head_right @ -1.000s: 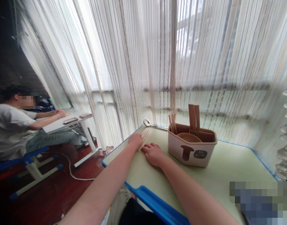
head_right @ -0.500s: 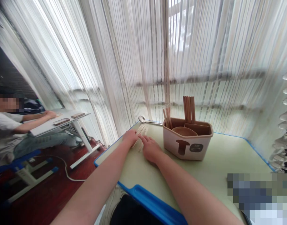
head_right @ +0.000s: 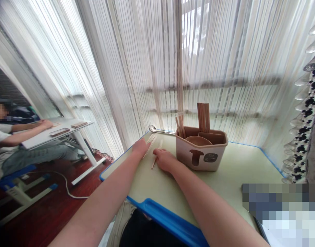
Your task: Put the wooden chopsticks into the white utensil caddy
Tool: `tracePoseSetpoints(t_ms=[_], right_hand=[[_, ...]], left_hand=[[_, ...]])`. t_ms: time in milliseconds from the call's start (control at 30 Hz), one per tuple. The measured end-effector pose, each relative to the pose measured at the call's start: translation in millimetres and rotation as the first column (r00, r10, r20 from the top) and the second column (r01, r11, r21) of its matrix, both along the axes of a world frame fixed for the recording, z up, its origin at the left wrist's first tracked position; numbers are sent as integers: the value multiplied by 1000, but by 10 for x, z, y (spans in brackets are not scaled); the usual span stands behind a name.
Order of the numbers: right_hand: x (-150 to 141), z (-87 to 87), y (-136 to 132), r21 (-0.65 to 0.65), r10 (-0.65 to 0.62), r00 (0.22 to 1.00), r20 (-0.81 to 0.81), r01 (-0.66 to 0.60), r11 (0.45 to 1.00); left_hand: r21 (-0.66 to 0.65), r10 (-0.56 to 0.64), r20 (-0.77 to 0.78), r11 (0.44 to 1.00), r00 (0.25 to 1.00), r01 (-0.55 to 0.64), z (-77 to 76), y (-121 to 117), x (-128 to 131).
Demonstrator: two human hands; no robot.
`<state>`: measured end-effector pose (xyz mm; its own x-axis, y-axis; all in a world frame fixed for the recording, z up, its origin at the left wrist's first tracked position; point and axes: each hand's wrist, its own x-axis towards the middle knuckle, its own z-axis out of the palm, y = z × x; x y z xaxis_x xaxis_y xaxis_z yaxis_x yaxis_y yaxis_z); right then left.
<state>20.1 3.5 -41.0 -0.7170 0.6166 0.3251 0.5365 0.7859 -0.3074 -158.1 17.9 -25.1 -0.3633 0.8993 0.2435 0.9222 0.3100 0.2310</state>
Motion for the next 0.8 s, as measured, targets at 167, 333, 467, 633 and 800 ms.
tracePoseSetpoints(t_ms=[167,333,467,633,800], right_hand=[[68,74,58,23,32,993,116,-35,999],[86,60,95,26,13,996,91,-16,1000],[88,17,104,49,7,997,75,-11,999],[74,13,73,88,-21,995,95,13,996],[45,64,-15,97,-44,986,162,28,995]], left_hand=[[212,-104,-7,972,995,103,10,20,47],[230,-199,-37,952,979,202,7,22,73],[174,-173,-41,969,984,178,-6,27,61],[-28,-160,-38,987,986,159,-43,30,60],[-53,-199,-81,979,977,195,-50,-1,74]])
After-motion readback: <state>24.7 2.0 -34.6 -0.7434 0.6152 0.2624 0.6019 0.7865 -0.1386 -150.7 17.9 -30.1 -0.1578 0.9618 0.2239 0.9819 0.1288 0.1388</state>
